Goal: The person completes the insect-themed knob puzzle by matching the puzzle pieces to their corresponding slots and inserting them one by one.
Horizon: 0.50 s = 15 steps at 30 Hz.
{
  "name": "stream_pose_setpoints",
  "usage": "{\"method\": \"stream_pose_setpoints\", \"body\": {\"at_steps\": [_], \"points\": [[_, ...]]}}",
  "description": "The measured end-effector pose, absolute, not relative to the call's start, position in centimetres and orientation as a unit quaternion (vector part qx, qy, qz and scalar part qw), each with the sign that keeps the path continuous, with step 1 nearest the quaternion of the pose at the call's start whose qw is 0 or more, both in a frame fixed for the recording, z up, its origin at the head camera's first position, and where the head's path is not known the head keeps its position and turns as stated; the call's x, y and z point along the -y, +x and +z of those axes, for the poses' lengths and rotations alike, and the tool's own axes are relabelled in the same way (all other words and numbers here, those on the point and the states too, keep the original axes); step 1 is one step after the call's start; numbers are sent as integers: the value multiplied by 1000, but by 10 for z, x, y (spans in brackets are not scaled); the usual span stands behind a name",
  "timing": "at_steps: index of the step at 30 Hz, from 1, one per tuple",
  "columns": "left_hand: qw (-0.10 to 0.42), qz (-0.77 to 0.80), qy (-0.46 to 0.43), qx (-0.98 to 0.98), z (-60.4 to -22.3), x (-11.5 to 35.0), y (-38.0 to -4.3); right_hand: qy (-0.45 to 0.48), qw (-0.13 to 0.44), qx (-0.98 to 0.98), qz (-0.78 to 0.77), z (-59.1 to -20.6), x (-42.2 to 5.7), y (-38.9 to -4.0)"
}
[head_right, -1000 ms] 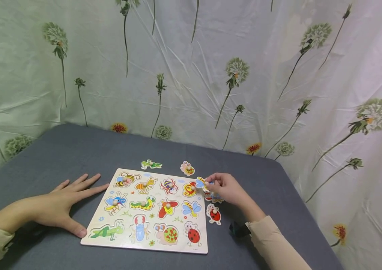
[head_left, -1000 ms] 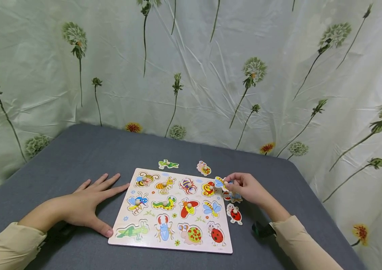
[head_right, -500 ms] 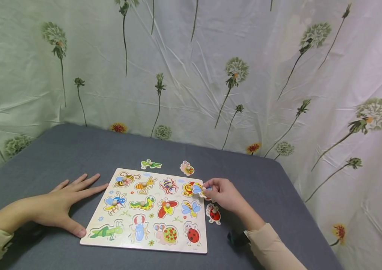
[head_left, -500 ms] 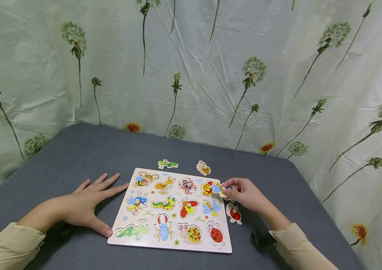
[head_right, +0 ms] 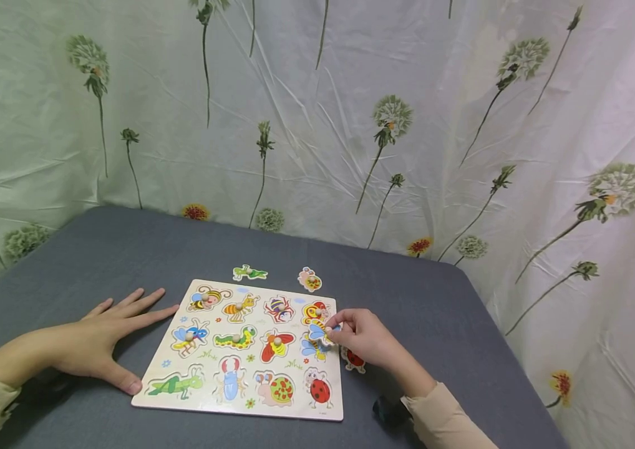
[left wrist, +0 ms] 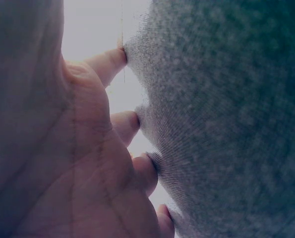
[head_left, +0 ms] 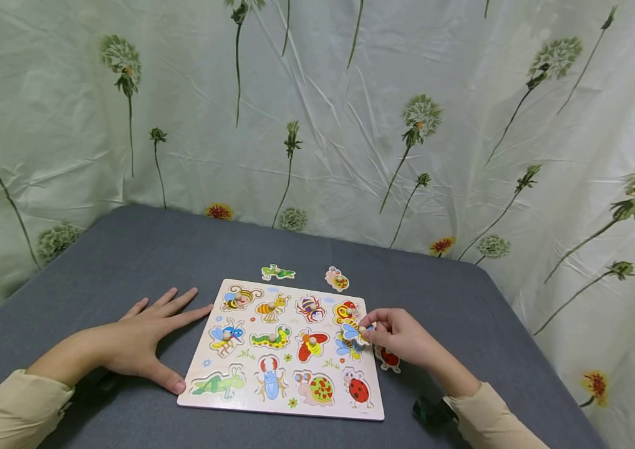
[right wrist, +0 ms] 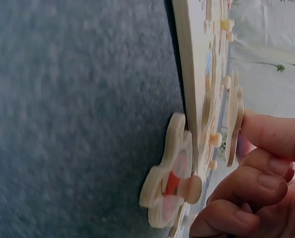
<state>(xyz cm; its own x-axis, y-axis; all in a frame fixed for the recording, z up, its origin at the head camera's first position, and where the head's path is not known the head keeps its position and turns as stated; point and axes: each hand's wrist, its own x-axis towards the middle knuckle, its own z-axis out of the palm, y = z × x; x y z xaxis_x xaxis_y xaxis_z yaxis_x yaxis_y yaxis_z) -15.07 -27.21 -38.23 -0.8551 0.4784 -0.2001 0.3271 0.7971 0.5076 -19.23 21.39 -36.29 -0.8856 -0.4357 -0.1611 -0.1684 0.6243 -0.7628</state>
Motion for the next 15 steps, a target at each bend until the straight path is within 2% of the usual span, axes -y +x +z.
{"method": "stream_pose_setpoints", "body": {"at_steps": [15], "points": [[161,235,214,-934,-381,272,-149,-176,188,-878,-403,-364,-204,-181]]}}
